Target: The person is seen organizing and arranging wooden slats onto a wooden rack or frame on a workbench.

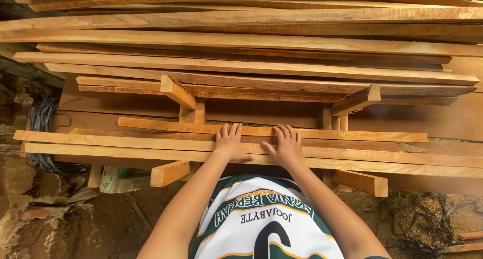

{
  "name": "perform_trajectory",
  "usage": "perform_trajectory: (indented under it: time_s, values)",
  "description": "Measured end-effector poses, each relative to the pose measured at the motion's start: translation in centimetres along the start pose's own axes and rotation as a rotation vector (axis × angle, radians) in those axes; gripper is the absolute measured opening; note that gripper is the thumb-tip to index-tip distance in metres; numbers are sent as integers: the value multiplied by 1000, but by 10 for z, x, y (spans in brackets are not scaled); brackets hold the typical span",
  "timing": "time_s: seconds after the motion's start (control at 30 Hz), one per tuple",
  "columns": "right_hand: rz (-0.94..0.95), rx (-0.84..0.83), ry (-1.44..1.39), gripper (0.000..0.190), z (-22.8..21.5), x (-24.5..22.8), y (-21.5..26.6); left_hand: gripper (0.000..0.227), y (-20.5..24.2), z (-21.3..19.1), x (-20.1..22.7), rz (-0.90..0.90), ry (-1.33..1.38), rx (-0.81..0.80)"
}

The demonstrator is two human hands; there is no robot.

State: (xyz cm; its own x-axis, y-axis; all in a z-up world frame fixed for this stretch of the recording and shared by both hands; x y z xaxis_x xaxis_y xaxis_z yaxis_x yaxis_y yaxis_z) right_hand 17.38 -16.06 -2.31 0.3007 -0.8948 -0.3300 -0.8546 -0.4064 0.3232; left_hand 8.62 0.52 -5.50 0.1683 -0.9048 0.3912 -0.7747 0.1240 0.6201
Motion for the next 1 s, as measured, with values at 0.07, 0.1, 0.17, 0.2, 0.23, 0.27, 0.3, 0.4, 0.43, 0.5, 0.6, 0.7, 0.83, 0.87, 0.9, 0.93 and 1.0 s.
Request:
perform_trajectory:
  time_s: [0.07,0.1,0.17,0.2,0.23,0.27,0.3,0.4,0.43,0.5,0.6,0.7,0.83,0.87,0.9,0.93,1.0]
  values:
    - [29,-68,7,76,0,-1,-9,126,23,-7,10,30,17,34]
    - [59,-133,15,80,2,1,-14,118,33,-13,17,62,34,71]
    - [60,-176,53,78,16,10,-29,107,42,2,16,136,-30,251]
    - [59,-223,92,77,26,15,-36,98,51,0,20,207,-93,430]
    - [58,-220,91,77,22,13,-43,98,47,9,16,207,-95,433]
    - [73,-250,134,75,25,14,-47,101,49,15,14,223,-122,497]
    - [88,-281,178,74,28,15,-51,105,51,21,12,239,-149,561]
    - [119,-394,209,80,27,11,-60,89,45,17,5,265,-122,640]
    - [115,-401,215,80,26,14,-59,89,46,19,9,257,-115,639]
    - [153,-492,238,91,31,16,-65,87,41,16,6,260,-74,587]
    - [162,-562,286,95,25,5,-63,85,36,16,3,237,-91,540]
    - [159,-587,279,97,25,5,-64,85,29,22,3,196,-103,527]
    - [133,-532,234,89,15,5,-59,69,16,-9,11,148,-51,348]
    - [130,-424,25,71,3,0,-68,59,8,-14,5,107,68,267]
    - [125,-312,-181,55,-10,-2,-76,54,2,-18,-1,65,187,185]
    - [129,-307,-184,55,-3,3,-91,54,-12,-29,-8,70,183,184]
    - [-169,342,-193,38,-50,-6,-108,49,-29,-80,-15,122,30,501]
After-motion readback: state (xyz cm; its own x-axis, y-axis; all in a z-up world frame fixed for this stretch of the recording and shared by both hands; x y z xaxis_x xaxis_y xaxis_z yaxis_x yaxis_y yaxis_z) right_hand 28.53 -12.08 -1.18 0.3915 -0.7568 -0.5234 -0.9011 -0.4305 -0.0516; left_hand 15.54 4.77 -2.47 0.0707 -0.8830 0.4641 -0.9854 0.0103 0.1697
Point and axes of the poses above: each hand's wrist, its own y-axis away from the middle knuckle, its own z-axis out of the palm, x = y × z, the point moved 10 cm from there along -y, towards the middle knuckle, and after that the axes turned 15 degrees about z, right-handed, at the moved point
